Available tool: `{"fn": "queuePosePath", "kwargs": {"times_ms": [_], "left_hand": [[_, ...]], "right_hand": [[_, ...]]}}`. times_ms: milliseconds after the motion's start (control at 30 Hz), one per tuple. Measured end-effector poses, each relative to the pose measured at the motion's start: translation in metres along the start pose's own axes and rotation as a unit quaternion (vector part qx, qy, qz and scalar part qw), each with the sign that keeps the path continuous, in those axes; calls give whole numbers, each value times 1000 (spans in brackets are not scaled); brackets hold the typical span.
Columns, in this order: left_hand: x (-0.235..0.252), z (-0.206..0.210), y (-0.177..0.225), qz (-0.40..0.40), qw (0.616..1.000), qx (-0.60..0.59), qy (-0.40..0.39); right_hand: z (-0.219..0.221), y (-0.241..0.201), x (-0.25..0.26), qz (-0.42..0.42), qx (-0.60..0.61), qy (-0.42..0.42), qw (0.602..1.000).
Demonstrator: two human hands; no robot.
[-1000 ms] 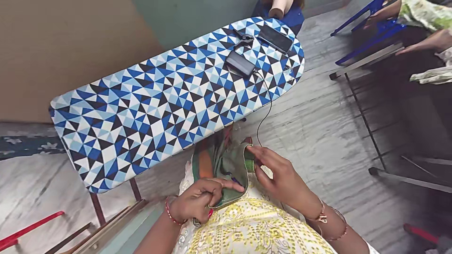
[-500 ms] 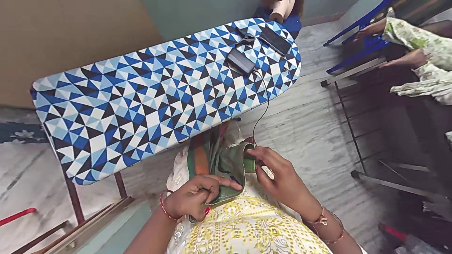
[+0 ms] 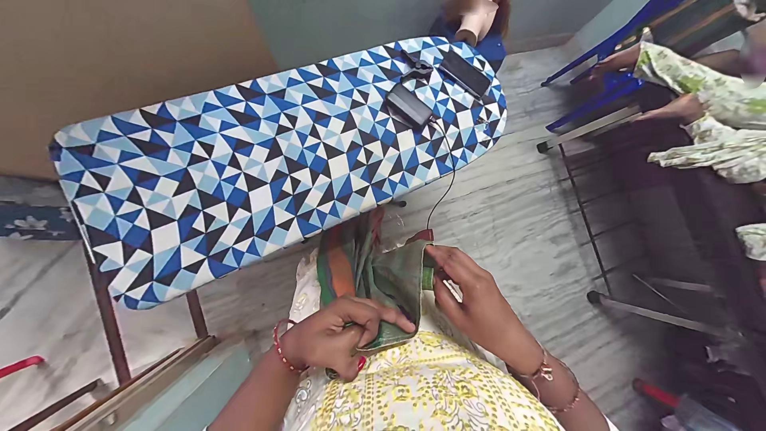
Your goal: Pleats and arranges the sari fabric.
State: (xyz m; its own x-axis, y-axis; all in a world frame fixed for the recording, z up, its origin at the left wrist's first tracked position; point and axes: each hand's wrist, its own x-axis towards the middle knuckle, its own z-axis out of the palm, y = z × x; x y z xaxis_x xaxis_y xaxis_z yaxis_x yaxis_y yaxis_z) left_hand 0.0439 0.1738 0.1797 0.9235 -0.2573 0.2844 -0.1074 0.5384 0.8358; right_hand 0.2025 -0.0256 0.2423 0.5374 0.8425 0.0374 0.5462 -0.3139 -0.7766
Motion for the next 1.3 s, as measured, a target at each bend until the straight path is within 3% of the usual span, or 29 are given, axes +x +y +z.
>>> {"fn": "queuePosePath", "kwargs": {"times_ms": [200,367,500,700,1033,1300], "left_hand": [[4,7,-1,-27,999,15,38],[9,23,0,-61,984,27,168],[20,35,8,-107,958,103,244],[32,49,15,-149,917,272,253],[30,50,12,-133,911,283,267],[25,50,11,-105,912,291,268]], "right_hand": [[6,-2,-3,9,22,2,1000],[8,-5,-7,21,-15,19,999],[8,-7,-7,14,-46,29,998],[7,-11,-3,30,-69,25,997],[5,-10,-2,86,88,1,992],[2,-16,-1,101,94,-17,990]]}}
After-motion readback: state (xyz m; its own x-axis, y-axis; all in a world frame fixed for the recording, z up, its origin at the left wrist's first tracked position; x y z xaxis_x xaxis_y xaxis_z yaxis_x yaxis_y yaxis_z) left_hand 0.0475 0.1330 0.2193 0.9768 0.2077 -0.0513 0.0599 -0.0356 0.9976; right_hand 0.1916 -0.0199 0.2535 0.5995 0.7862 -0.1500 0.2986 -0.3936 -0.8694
